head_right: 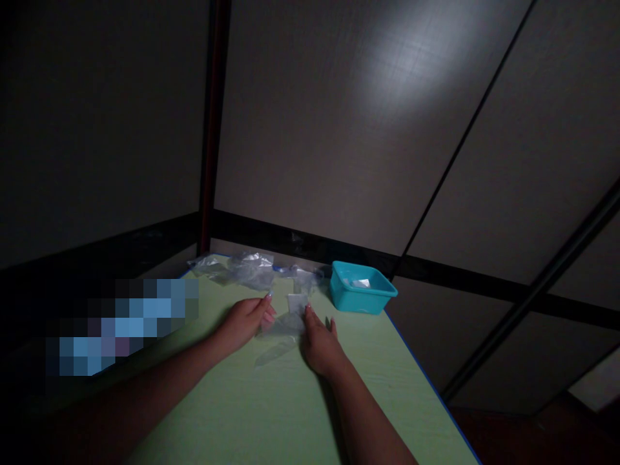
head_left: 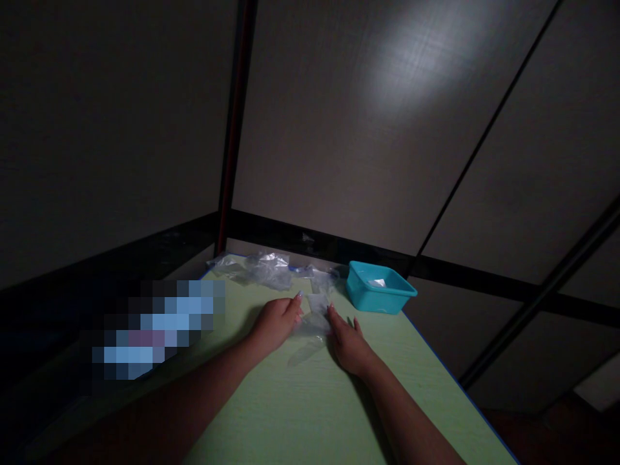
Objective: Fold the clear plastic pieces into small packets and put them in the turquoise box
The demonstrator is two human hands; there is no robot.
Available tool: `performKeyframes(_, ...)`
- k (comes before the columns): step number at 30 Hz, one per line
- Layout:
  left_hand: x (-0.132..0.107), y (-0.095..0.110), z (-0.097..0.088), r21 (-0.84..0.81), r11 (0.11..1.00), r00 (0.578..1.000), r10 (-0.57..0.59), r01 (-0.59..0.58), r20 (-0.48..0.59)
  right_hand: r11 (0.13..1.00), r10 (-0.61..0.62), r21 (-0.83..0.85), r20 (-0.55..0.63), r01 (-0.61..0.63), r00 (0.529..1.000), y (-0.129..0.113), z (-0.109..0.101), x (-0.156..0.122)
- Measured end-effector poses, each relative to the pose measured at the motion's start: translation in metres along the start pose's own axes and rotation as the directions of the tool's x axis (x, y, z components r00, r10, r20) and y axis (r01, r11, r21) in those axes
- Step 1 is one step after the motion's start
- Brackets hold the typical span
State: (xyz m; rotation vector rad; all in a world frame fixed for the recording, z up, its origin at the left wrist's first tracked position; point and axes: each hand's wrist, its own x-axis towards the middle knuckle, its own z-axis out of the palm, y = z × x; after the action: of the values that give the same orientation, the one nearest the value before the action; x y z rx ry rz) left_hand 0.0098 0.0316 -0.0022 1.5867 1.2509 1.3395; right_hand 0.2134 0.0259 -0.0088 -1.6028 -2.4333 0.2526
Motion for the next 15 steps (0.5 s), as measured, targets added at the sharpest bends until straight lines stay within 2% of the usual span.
performKeyframes(10,-0.002,0.010,0.002,-0.079,0.995,0.998,-0.067,0.066,-0.010,1.000,0.008,-0.012,-0.004,-0.008,1.000,-0.006,-0.004,-0.001)
performKeyframes(15,-0.004,0.015,0.002,-0.181,0.972,0.989,-0.145,0.148,0.028,1.000,-0.016,-0.003,0.012,0.016,1.000,-0.008,-0.007,-0.003)
